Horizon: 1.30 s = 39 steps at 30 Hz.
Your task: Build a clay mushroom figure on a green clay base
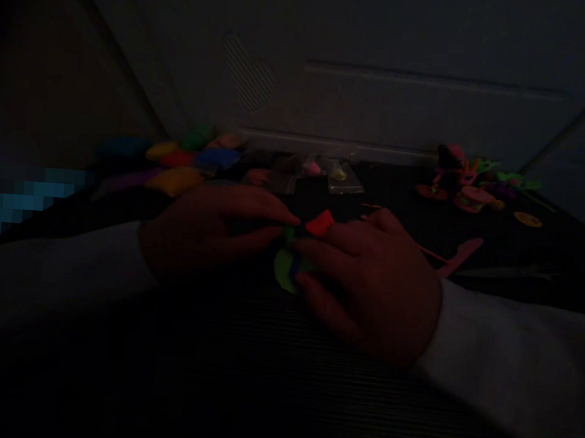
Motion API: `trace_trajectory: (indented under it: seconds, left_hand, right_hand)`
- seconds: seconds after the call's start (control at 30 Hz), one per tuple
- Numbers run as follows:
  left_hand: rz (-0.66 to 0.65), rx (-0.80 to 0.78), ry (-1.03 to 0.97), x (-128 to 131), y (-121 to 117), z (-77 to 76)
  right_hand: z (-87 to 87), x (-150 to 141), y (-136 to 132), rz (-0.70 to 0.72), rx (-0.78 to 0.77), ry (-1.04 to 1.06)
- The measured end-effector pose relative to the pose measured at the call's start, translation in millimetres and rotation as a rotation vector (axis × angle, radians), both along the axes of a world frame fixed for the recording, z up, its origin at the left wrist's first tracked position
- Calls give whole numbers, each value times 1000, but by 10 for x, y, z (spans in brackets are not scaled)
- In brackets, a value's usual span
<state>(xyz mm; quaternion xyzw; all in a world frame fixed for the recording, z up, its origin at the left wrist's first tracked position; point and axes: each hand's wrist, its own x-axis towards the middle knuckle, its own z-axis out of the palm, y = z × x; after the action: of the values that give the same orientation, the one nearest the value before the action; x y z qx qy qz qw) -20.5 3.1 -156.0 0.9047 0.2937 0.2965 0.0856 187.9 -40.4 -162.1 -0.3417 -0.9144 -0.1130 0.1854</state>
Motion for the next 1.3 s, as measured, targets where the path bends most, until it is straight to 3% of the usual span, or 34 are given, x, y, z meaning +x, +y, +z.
trace_trajectory:
  seconds: [0.1, 0.37, 0.87, 1.3]
  left_hand:
    - [1, 0, -5, 5, 1, 0]
    - [4, -1, 0, 3, 12, -10]
    - [149, -107, -24, 42, -21, 28]
    - [123, -50, -35, 26, -29, 16]
  right_hand:
    - [6, -35, 18, 15, 60, -30]
    - [3, -45, 18, 9, 27, -45]
    - [-20, -37, 29, 13, 66, -64]
    - [-30, -40, 32, 8, 39, -50]
